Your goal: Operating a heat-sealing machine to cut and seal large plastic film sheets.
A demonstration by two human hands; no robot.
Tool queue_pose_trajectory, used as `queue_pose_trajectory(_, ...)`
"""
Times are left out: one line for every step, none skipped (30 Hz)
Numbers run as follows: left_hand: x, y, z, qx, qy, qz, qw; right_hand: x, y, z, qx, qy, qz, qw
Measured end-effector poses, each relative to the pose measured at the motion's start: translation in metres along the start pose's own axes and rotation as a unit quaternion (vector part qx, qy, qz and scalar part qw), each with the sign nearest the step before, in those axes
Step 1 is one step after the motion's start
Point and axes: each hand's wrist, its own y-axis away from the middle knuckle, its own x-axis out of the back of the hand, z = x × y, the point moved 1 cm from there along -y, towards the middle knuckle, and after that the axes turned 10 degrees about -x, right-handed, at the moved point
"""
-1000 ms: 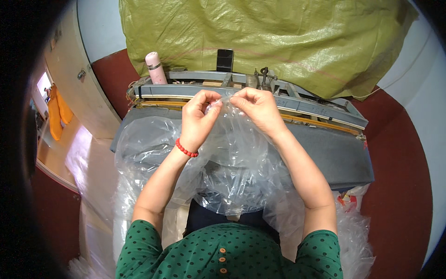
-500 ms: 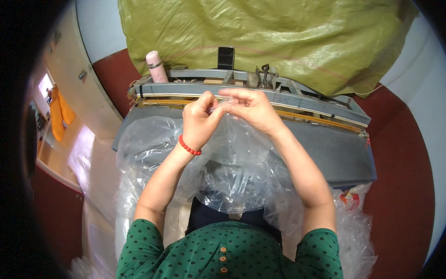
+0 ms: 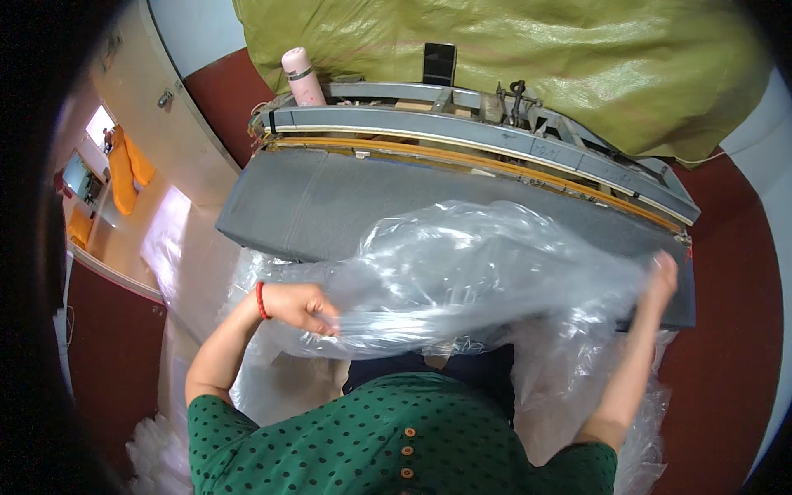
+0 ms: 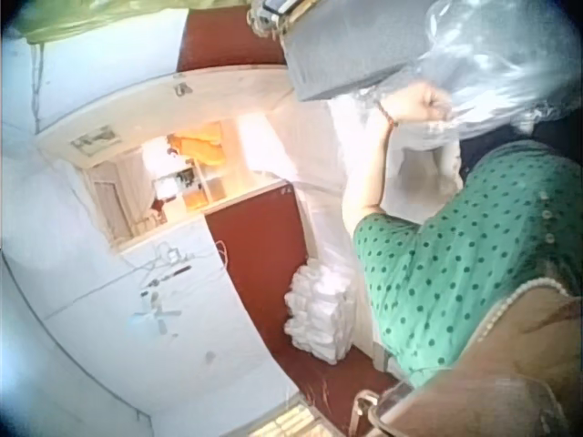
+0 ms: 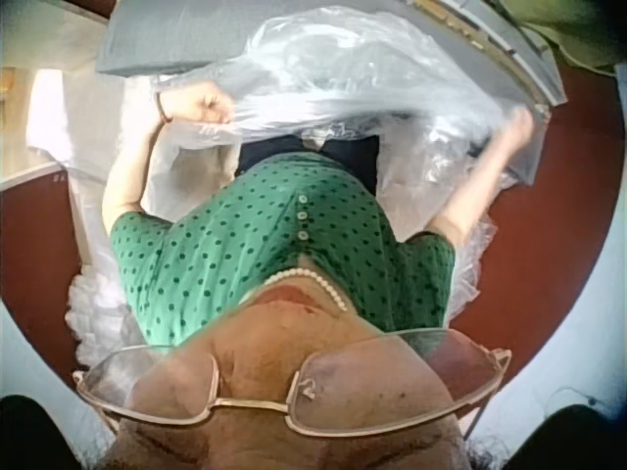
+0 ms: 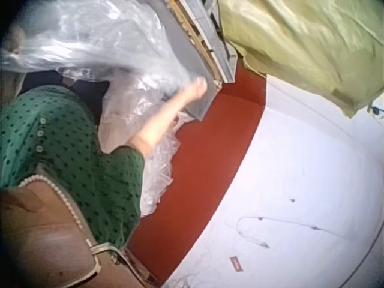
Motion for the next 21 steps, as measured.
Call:
queue_pose_trajectory(-0.013, 0.014, -0.024, 0.050, -0.005, -0.005, 0.999, 0.057, -0.017, 0.036, 0.031, 0.044, 0.045, 0.998)
queue_pose_trajectory(-0.026, 0.030, -0.050, 0.100, -0.010, -0.009, 0.995, 0.111, -0.024, 0.064, 0.013, 0.062, 0.090, 0.994)
queue_pose_trajectory(-0.038, 0.047, -0.076, 0.144, -0.028, -0.009, 0.989, 0.165, -0.023, 0.082, 0.024, 0.126, 0.135, 0.982)
queue_pose_trajectory(-0.047, 0.067, -0.096, 0.190, -0.046, -0.009, 0.981, 0.210, -0.018, 0.093, 0.011, 0.128, 0.176, 0.976)
queue_pose_trajectory(-0.051, 0.085, -0.112, 0.279, -0.061, -0.012, 0.958, 0.256, -0.013, 0.104, 0.014, 0.144, 0.227, 0.963)
queue_pose_trajectory(-0.053, 0.105, -0.125, 0.366, -0.076, -0.015, 0.927, 0.294, -0.011, 0.116, -0.007, 0.094, 0.268, 0.959)
queue_pose_trajectory(-0.058, 0.131, -0.139, 0.311, -0.079, 0.035, 0.946, 0.309, -0.005, 0.110, -0.009, 0.165, 0.283, 0.945)
queue_pose_trajectory(-0.058, 0.152, -0.150, 0.251, -0.086, 0.084, 0.961, 0.324, -0.002, 0.102, -0.010, 0.235, 0.301, 0.924)
queue_pose_trajectory(-0.050, 0.163, -0.152, 0.267, -0.100, 0.116, 0.952, 0.329, -0.006, 0.098, -0.012, 0.239, 0.298, 0.924)
queue_pose_trajectory(-0.036, 0.172, -0.152, 0.282, -0.112, 0.148, 0.941, 0.334, -0.014, 0.096, 0.011, 0.289, 0.256, 0.922)
queue_pose_trajectory(-0.020, 0.184, -0.151, 0.321, -0.158, 0.163, 0.920, 0.333, -0.019, 0.098, 0.032, 0.336, 0.212, 0.917)
queue_pose_trajectory(-0.003, 0.200, -0.152, 0.361, -0.203, 0.178, 0.893, 0.313, -0.024, 0.096, 0.048, 0.344, 0.153, 0.925)
queue_pose_trajectory(0.018, 0.230, -0.160, 0.389, -0.320, 0.165, 0.848, 0.283, -0.036, 0.094, 0.065, 0.347, 0.093, 0.931)
queue_pose_trajectory(0.048, 0.250, -0.147, 0.372, -0.374, 0.188, 0.828, 0.260, -0.051, 0.097, 0.080, 0.347, 0.014, 0.934)
queue_pose_trajectory(0.073, 0.300, -0.140, 0.471, -0.480, 0.184, 0.717, 0.186, -0.038, 0.076, 0.121, 0.312, 0.002, 0.942)
queue_pose_trajectory(0.121, 0.312, -0.112, 0.470, -0.499, 0.338, 0.645, 0.179, -0.061, 0.091, 0.139, 0.302, -0.027, 0.943)
queue_pose_trajectory(0.155, 0.276, -0.053, 0.361, -0.556, 0.473, 0.580, 0.164, -0.070, 0.089, 0.102, 0.287, -0.054, 0.951)
queue_pose_trajectory(0.180, 0.309, -0.030, 0.220, -0.549, 0.631, 0.502, 0.140, -0.091, 0.099, 0.108, 0.287, -0.065, 0.949)
queue_pose_trajectory(0.193, 0.248, 0.033, 0.218, -0.637, 0.603, 0.427, 0.137, -0.095, 0.099, 0.022, 0.208, -0.030, 0.977)
queue_pose_trajectory(0.185, 0.229, 0.079, 0.171, -0.709, 0.613, 0.304, 0.117, -0.100, 0.102, 0.019, 0.197, -0.039, 0.979)
queue_pose_trajectory(0.171, 0.185, 0.109, 0.060, -0.782, 0.593, 0.184, 0.105, -0.101, 0.098, 0.041, 0.195, 0.041, 0.979)
